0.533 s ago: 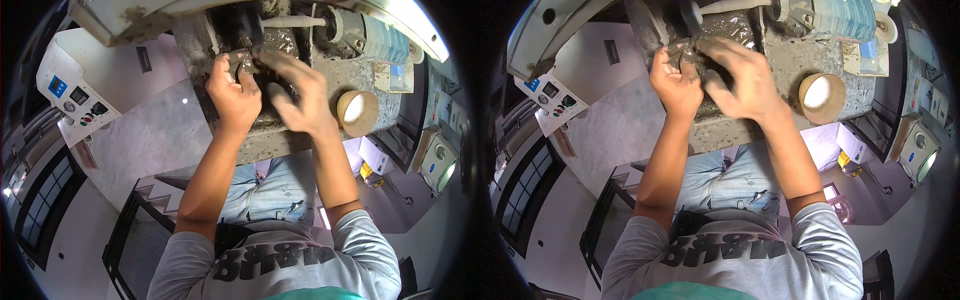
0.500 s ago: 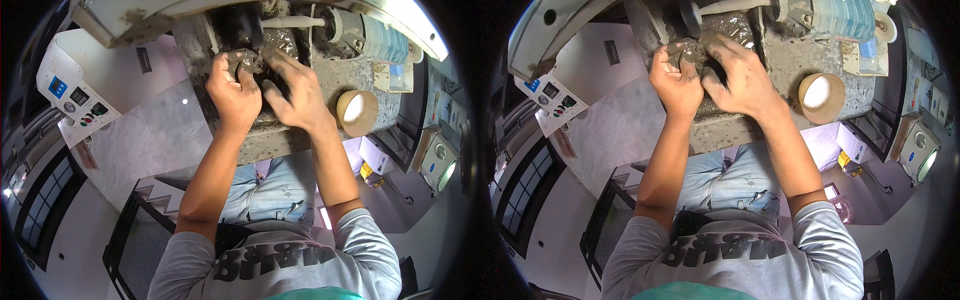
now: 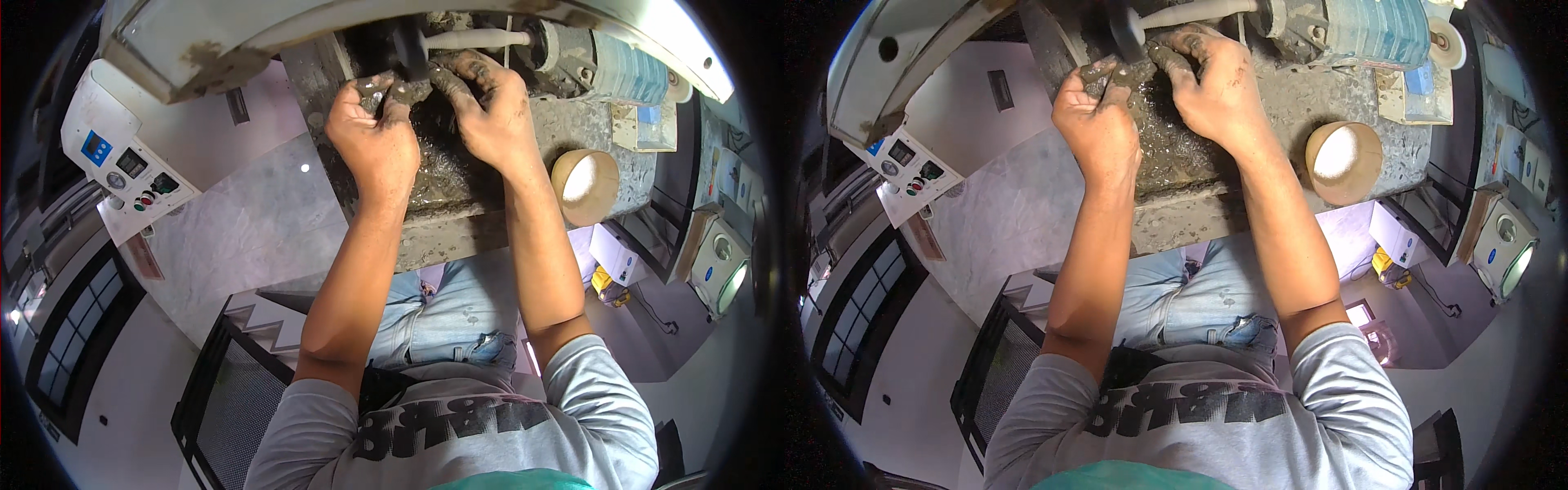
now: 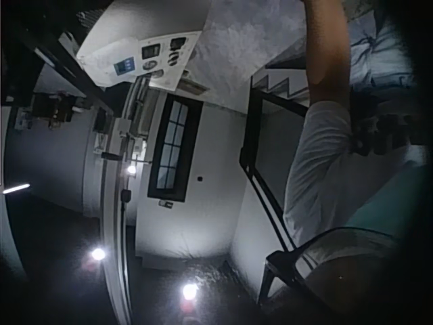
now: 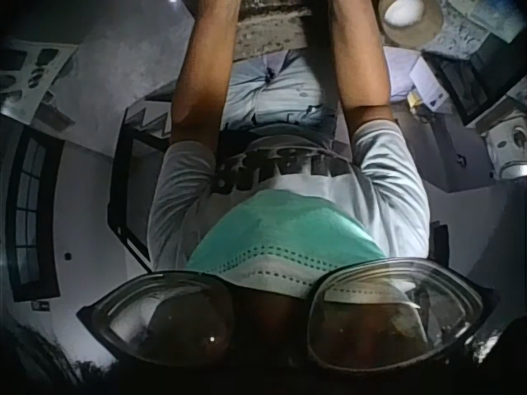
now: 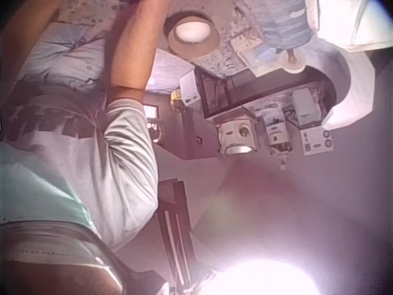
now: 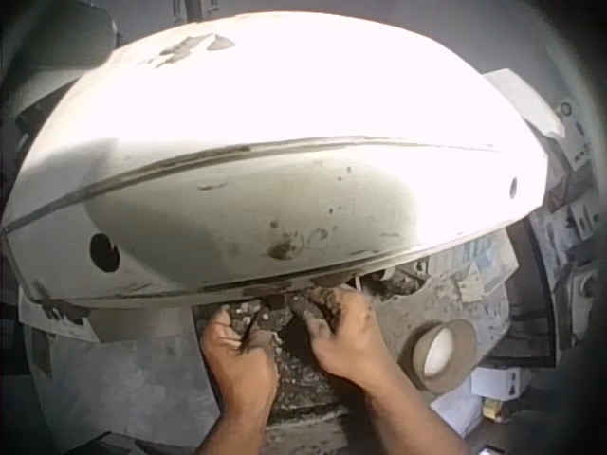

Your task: The person holds a dental prosthesis with both hands and presses it against a rotating polishing wheel inside a splash guard while water flows over the surface.

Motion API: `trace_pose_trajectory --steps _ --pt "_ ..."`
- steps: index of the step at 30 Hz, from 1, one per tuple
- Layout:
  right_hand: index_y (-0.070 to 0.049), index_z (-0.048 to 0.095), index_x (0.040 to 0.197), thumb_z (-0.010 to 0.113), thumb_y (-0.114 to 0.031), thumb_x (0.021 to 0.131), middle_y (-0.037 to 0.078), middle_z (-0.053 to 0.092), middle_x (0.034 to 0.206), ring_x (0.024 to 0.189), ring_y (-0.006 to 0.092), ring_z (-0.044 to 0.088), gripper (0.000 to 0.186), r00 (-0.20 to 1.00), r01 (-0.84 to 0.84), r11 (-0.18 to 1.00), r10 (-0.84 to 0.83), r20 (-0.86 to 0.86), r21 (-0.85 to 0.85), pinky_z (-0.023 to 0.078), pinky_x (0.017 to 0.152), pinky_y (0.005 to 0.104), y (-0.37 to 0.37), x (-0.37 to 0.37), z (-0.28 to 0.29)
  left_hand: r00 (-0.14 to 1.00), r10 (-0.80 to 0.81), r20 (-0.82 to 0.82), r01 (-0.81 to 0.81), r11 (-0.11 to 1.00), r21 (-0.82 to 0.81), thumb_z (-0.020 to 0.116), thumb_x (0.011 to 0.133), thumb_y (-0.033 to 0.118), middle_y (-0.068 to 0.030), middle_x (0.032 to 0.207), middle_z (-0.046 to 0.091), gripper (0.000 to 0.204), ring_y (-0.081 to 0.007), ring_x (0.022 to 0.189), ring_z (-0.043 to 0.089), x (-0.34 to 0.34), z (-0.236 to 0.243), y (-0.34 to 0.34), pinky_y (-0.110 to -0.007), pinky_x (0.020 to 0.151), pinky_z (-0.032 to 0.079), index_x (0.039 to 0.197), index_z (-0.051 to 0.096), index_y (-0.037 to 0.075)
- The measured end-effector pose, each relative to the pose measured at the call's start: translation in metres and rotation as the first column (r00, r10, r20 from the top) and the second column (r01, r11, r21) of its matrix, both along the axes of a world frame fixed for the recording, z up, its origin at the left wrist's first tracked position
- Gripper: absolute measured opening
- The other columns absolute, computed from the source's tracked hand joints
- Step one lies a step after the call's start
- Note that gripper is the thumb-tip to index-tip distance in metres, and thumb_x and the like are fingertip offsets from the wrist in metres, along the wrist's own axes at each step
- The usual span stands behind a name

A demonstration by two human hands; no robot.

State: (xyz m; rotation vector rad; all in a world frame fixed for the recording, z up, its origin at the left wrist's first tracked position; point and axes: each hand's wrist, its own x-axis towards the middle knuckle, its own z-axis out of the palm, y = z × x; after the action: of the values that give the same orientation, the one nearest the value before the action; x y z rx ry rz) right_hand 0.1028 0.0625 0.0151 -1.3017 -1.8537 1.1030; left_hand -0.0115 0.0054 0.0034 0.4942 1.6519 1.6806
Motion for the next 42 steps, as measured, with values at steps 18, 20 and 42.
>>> trace_pose_trajectory --steps 18,20,42 --pt "-0.002 0.064 0.106 0.049 -0.004 0.083 0.024 0.057 0.113 0.104 0.0387 0.057 0.028 0.742 -0.329 0.944 0.265 0.616 -0.009 0.05 0.088 0.0418 -0.07 0.002 0.006 0.932 -0.128 -0.339 0.167 0.982 0.089 0.059 0.084 -0.01 -0.0138 0.101 0.063 0.025 -0.0153 0.085 0.063 -0.013 0.008 -0.038 -0.025 0.071 0.054 0.108 0.053 -0.009" --pt "0.0 0.067 0.092 0.056 -0.003 0.078 0.021 0.065 0.094 0.088 0.0355 0.064 0.018 0.667 -0.355 0.854 0.516 0.537 -0.379 0.053 0.081 0.0392 -0.067 0.011 0.012 0.936 -0.14 -0.323 0.17 0.983 0.067 0.059 0.084 -0.01 -0.0135 0.1 0.062 0.025 -0.0154 0.085 0.063 -0.012 0.012 -0.039 -0.025 0.071 0.054 0.107 0.053 -0.009" --pt "0.006 0.065 0.098 0.061 -0.006 0.081 0.019 0.068 0.093 0.087 0.0259 0.065 0.021 0.999 0.009 1.0 -0.008 0.042 -0.012 0.049 0.078 0.0327 -0.002 0.006 -0.001 1.0 0.0 0.011 -0.001 0.998 0.062 0.057 0.071 -0.019 -0.0071 0.091 0.061 0.027 -0.0114 0.08 0.058 -0.002 0.005 0.007 -0.021 0.072 0.046 0.093 0.058 -0.003"
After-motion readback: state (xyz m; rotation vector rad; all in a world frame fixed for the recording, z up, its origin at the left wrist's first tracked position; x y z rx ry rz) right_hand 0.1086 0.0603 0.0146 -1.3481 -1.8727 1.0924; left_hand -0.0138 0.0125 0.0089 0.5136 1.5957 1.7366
